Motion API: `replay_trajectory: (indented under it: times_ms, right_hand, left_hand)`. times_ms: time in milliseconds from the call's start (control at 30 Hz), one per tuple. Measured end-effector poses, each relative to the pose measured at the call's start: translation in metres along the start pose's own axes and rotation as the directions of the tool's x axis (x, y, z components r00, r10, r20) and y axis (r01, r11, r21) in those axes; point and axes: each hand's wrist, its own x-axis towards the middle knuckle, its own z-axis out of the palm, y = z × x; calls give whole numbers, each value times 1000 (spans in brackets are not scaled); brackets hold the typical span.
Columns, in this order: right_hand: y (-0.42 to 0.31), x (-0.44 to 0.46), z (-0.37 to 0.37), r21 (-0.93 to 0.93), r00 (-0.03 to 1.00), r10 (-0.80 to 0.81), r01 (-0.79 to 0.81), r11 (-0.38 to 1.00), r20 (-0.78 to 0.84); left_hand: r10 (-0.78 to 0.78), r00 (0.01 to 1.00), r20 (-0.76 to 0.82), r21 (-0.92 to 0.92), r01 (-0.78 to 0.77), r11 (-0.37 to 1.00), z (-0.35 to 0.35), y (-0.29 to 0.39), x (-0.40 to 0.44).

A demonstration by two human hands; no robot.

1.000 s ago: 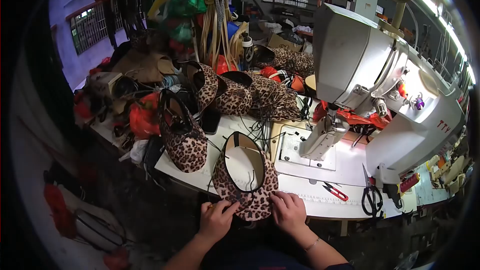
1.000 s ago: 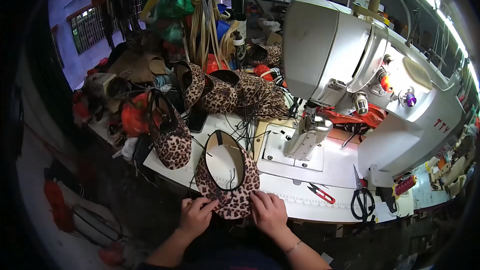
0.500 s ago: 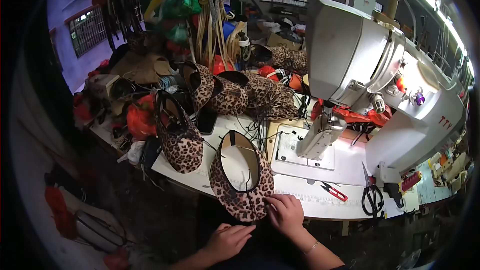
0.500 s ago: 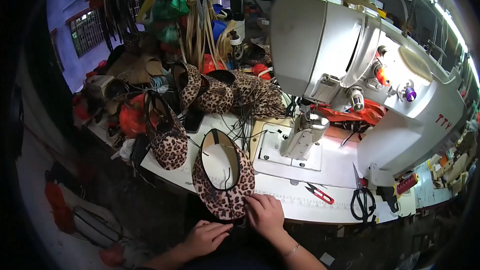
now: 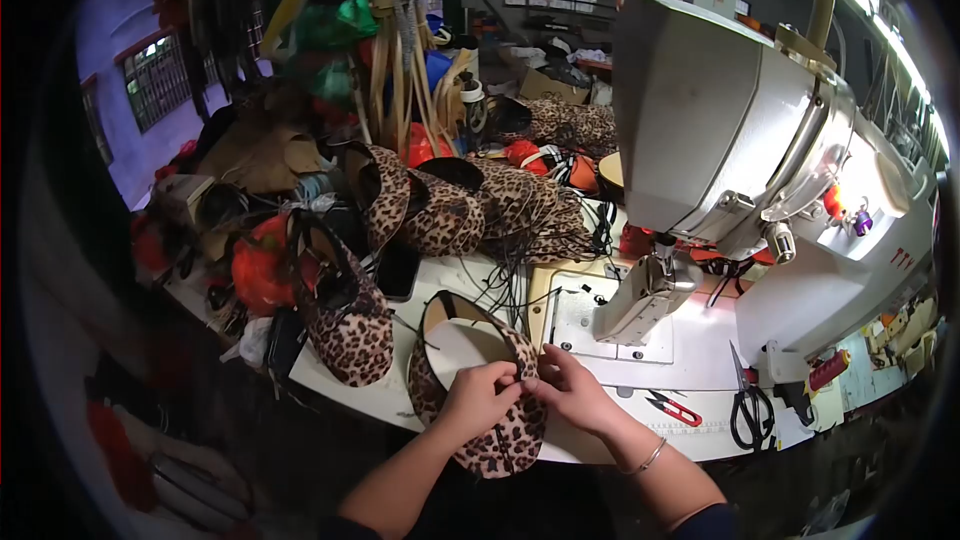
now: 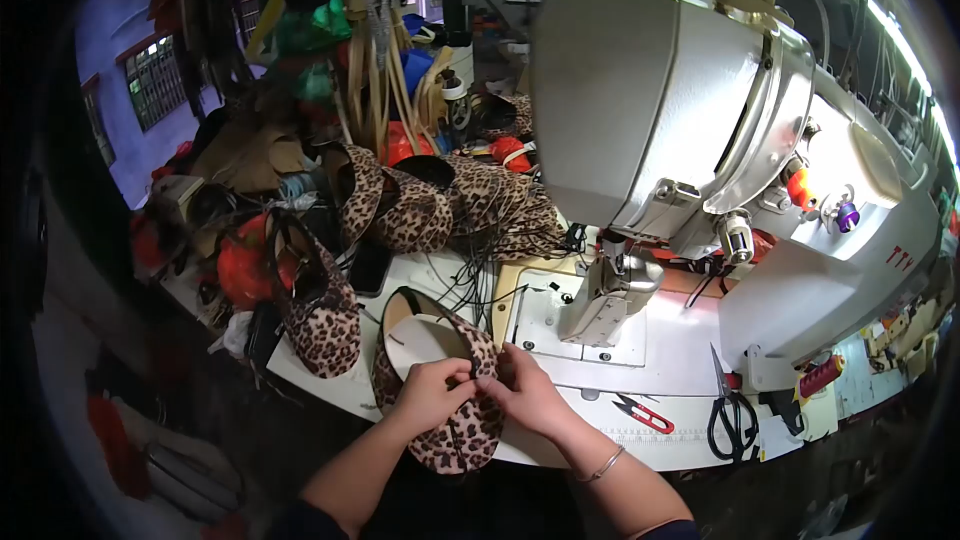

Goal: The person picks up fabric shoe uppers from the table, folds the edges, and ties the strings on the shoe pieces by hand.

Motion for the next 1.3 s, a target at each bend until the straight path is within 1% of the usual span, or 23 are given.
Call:
replay_trajectory:
  times_ms: [33, 100, 133, 167, 233, 267, 300, 333, 500, 567, 600, 667, 700, 767, 800, 833, 900, 933, 1000, 1133, 1200, 1233, 1300]
  right_hand:
    - [1, 7, -2, 10, 1000, 3, -3, 1000, -12]
    - [6, 18, -2, 229, 982, 125, -155, 961, 140]
    - [4, 21, 2, 536, 973, 108, -203, 820, 204]
    - [11, 24, 6, 546, 972, 114, -210, 811, 205]
    - [25, 34, 15, 777, 949, 207, -315, 544, 240]
    - [13, 31, 24, 777, 956, 246, -277, 565, 161]
    - [13, 29, 33, 713, 981, 193, -130, 689, -8]
    - [14, 28, 38, 665, 985, 160, -78, 743, -63]
    - [14, 21, 44, 519, 974, 76, 47, 854, -213]
    - [15, 20, 46, 498, 964, 70, 68, 864, -255]
    - [11, 19, 44, 503, 964, 71, 70, 861, -256]
    - [2, 16, 39, 679, 968, 162, 11, 734, -190]
    - [4, 16, 39, 683, 968, 163, 13, 730, -193]
    - [11, 16, 38, 647, 971, 141, 18, 762, -193]
    - [15, 17, 39, 615, 973, 136, 8, 789, -188]
    - [16, 16, 39, 620, 973, 137, 9, 784, -188]
    - [13, 15, 38, 595, 979, 110, 14, 804, -172]
    - [14, 15, 39, 597, 979, 110, 14, 802, -170]
    - [16, 15, 40, 556, 977, 94, 28, 831, -190]
    - [9, 10, 39, 489, 971, 54, 70, 870, -235]
    - [9, 7, 42, 404, 947, -11, 147, 903, -320]
    - [9, 5, 43, 405, 948, -13, 149, 902, -319]
    - [8, 0, 46, 230, 933, -139, 223, 947, -331]
  left_hand:
    - [-92, 996, -13, -131, 89, 987, -2, 5, 2]
    - [-48, 999, 8, -155, 49, 987, -3, 2, 4]
    - [-118, 993, 28, -181, 121, 976, -5, 4, 2]
    - [-187, 981, 48, -204, 193, 960, -7, 8, 2]
    - [-213, 976, 43, -243, 217, 945, -4, 6, 4]
    - [-69, 995, -66, -176, 56, 983, 4, -6, 4]
    - [83, 983, -161, -93, -99, 991, 7, -6, 5]
    - [139, 967, -211, -48, -153, 987, 10, -2, 5]
    - [133, 946, -297, -41, -152, 988, 24, 6, 11]
    - [-82, 982, -169, -164, 54, 985, 25, 4, 10]
    - [-81, 983, -166, -158, 54, 986, 25, 4, 10]
    - [-184, 972, -148, -396, 112, 912, 24, 5, 7]
    - [-182, 973, -144, -392, 113, 913, 21, 0, 4]
    - [-286, 952, 105, -731, 269, 627, 8, -11, -5]
    - [-251, 954, 163, -755, 284, 591, 5, -12, -9]
    - [-253, 953, 165, -750, 288, 596, 3, -8, -11]
    - [-277, 956, 98, -618, 276, 736, 1, 0, -14]
    - [-279, 956, 96, -615, 277, 738, 1, 1, -15]
    - [-152, 988, -2, -443, 136, 886, 2, 4, -15]
    - [-139, 990, -1, -399, 127, 908, 5, 10, -16]
    - [-44, 988, -148, -230, 9, 973, 7, 25, -15]
    - [-44, 988, -150, -227, 9, 974, 11, 25, -14]
    - [128, 950, -285, 5, -132, 991, 18, 20, -11]
